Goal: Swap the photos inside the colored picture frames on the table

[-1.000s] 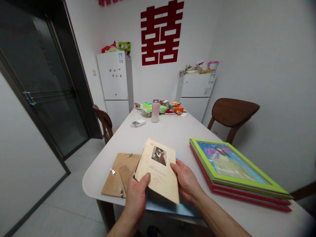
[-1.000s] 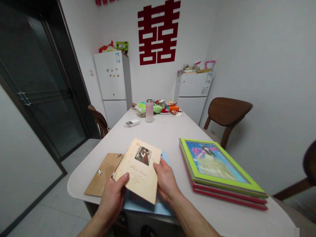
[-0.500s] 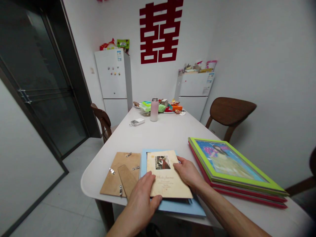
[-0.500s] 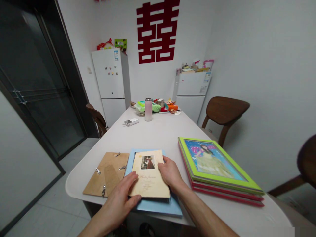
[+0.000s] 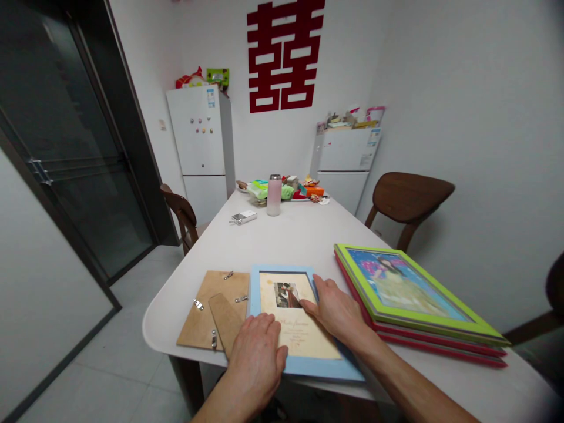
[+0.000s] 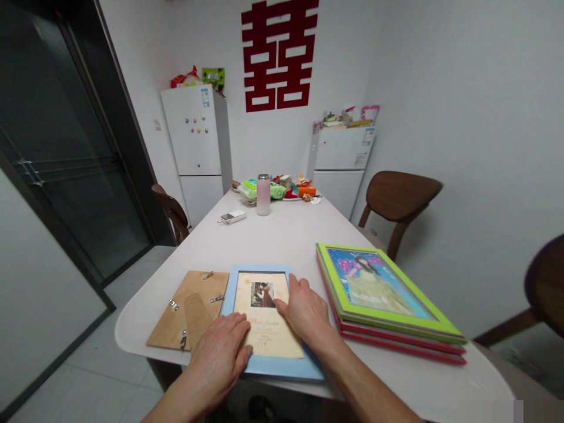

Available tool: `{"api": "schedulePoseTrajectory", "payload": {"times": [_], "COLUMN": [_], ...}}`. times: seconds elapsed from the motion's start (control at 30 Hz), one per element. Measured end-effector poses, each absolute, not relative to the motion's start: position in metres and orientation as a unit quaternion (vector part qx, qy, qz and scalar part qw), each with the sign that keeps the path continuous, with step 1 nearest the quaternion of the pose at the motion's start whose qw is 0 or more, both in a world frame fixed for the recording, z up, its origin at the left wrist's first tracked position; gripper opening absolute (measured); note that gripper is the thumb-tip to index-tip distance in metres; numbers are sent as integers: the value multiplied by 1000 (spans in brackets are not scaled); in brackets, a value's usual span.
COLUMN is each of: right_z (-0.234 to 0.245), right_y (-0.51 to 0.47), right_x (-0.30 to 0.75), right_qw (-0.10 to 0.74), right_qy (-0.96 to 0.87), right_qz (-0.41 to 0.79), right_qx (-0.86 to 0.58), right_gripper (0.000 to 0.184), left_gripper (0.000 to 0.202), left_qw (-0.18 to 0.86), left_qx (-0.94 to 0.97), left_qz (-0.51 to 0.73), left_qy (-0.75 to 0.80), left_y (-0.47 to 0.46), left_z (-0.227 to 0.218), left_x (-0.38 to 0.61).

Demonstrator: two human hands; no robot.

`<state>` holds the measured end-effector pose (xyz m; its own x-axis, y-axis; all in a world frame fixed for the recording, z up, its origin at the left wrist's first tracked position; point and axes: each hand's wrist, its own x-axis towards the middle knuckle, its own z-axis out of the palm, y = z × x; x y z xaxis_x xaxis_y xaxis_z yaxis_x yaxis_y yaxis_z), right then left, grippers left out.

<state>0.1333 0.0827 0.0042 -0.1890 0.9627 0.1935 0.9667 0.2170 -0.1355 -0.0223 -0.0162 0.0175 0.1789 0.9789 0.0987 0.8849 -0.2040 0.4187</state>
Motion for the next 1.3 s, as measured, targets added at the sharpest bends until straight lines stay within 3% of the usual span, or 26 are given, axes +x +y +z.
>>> {"api": "schedulePoseTrajectory", "payload": {"times": [0.23,0.47,0.63,0.9,1.3], "right_z": [16,17,12,28,-3], "right_y": [58,11,5,10,29], "right_x": [113,39,18,83,169], "right_qw": [212,179,191,281,242], "right_qy": [-839,-909,-904,-883,-876], "right_qz": [53,112,142,142,86], "right_qx": [-498,-360,-354,-348,-407], "right_gripper": [33,48,39,40,39], "left_gripper": [59,58,52,50,45], "left_qw": [129,61,53,-23,82], "left_qx": [739,671,670,724,767], "left_qz": [236,199,223,267,153], "left_qy": [618,711,706,636,618], "left_y": [-37,-54,-53,-40,-11], "left_z": [10,-11,-12,10,10], "left_x": [-81,-151,-164,-117,-30]}}
